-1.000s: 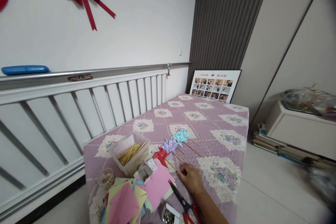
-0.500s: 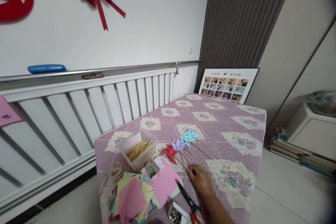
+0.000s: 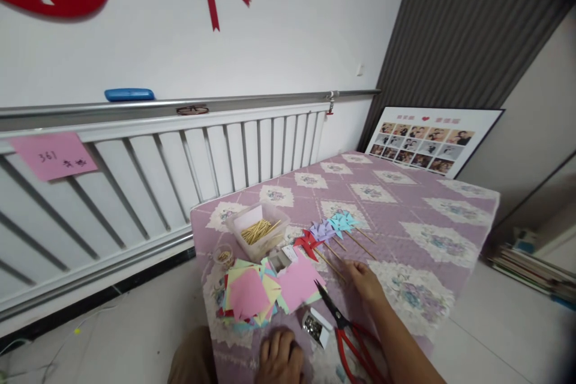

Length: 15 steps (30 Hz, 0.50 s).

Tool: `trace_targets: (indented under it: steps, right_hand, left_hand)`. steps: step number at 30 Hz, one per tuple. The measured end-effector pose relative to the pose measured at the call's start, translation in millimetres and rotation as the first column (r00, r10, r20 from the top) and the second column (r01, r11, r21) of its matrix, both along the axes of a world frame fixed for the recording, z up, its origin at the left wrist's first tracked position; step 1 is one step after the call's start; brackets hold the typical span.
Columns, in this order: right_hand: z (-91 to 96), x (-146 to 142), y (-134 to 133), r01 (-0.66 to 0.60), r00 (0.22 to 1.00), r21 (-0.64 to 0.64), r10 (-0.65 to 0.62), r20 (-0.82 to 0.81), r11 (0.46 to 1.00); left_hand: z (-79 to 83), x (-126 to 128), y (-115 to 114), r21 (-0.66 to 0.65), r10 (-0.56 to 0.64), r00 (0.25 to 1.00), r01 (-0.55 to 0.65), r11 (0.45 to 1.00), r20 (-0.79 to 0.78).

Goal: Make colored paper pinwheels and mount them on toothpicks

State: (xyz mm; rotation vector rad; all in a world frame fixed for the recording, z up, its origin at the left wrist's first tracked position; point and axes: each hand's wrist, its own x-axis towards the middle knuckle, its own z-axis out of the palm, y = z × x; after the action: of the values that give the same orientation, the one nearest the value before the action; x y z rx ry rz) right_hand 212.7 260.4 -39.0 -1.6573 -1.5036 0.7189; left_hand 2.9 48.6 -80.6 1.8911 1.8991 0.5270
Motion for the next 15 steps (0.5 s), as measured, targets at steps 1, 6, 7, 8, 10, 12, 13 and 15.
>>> trace_targets:
  steps: [1, 6, 7, 8, 10, 12, 13, 15]
  right_hand:
    - [6.4, -5, -9, 0.025, 0.999, 0.015, -0.025, -0.024, 1.0]
    - [31.9, -54, -91, -0.032, 0.991, 0.081, 0.042, -0.124, 0.996]
    - [33.2, -66, -111, -0.064, 0.988, 0.085, 0.075, -0.139, 0.994]
    - [32.4, -77, -130, -0.1, 0.982, 0.084, 0.111, -0.15, 0.992]
    - [23.9, -96, -166, -0.15, 0.972, 0.079, 0.162, -0.17, 0.986]
    - [7.6, -107, -192, -0.137, 0.962, 0.08, 0.152, -0.228, 0.987]
    - [-2.1, -109, -202, -0.158, 0.957, 0.064, 0.168, -0.235, 0.985]
    - [-21.6, -110, -215, -0.177, 0.963, 0.034, 0.18, -0.201, 0.984]
  left_hand:
    - [2.7, -1, -2, -0.01, -0.013, 1.0, 0.013, 1.0, 0.023]
    - [13.2, -5, -12, 0.058, -0.036, 0.997, 0.033, 0.998, 0.067]
    - [14.0, -6, -14, 0.067, -0.042, 0.997, 0.038, 0.997, 0.064]
    - [14.7, -8, -15, 0.076, -0.046, 0.997, 0.041, 0.996, 0.063]
    - [16.1, -10, -17, 0.1, -0.058, 0.995, 0.05, 0.994, 0.078]
    - [17.4, -13, -19, 0.135, -0.075, 0.99, 0.059, 0.989, 0.121]
    - [17.7, -14, -20, 0.157, -0.076, 0.986, 0.053, 0.986, 0.148]
    - [16.2, -16, -23, 0.205, -0.064, 0.974, 0.018, 0.979, 0.217]
